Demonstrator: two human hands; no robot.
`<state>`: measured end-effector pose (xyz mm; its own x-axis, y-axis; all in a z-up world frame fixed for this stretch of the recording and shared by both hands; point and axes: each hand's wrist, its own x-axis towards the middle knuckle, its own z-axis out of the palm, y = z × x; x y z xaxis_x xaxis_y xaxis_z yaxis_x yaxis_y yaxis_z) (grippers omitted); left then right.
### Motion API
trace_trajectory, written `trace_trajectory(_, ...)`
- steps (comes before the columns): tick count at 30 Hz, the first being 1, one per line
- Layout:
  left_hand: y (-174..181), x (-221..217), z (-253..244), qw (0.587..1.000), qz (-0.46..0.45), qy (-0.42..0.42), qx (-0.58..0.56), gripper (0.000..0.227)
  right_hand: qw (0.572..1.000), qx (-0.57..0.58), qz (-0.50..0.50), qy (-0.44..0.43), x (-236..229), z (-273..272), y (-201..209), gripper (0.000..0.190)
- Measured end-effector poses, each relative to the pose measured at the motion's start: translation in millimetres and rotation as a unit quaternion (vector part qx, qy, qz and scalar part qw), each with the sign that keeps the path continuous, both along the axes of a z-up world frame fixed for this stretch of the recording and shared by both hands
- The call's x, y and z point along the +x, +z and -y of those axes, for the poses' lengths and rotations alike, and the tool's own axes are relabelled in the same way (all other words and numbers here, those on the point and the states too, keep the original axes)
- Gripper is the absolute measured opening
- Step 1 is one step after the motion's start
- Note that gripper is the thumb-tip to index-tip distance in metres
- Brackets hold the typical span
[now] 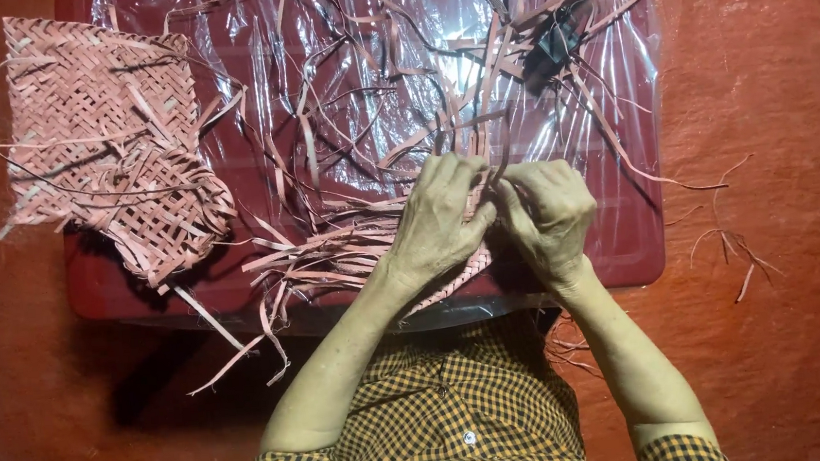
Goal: A person is manually weaving thin pink plastic strips together to form a larger mat on a red surface.
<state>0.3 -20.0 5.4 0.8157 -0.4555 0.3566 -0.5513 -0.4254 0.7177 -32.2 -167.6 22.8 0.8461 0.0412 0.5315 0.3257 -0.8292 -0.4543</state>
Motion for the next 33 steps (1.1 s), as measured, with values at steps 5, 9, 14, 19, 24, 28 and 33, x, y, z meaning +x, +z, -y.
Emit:
trace_trajectory(5,-1.2,-3.2,3.5,0.998,-0.045,0.016,-0.028,0.028,0.999,-0.044,0.001,0.028,0.9,0.5,2.1,0.021)
trace_trajectory(9,-6.3,-1.2,8.2,0.996,-0.048,0.044,-0.064,0.012,0.996,-0.080,0.012,0.045,5.8,-5.3,2.4,0.046)
trace_trajectory(14,-5.8,-2.5,13.8,0.995,-0.045,0.084,-0.021,0.009,0.994,0.072,-0.051,0.057,6.7,1.6,13.0,0.033)
trace_trajectory(19,-4.1,-1.8,14.3,0.994,-0.044,0.098,-0.011,0.005,0.987,0.098,-0.095,0.083,9.0,12.2,4.2,0.033)
trace_trajectory(24,3.7,-1.8,14.5,0.993,-0.025,0.114,0.009,0.006,0.988,0.041,-0.130,0.073,8.0,21.3,-9.8,0.044)
trace_trajectory(28,3.1,-1.9,17.0,0.992,-0.003,0.122,0.030,0.006,0.988,0.074,-0.121,0.067,7.6,14.9,-5.3,0.037)
trace_trajectory(33,5.8,-2.0,15.5,0.993,-0.002,0.119,0.017,0.010,0.992,0.040,-0.109,0.046,6.9,15.6,-7.6,0.027)
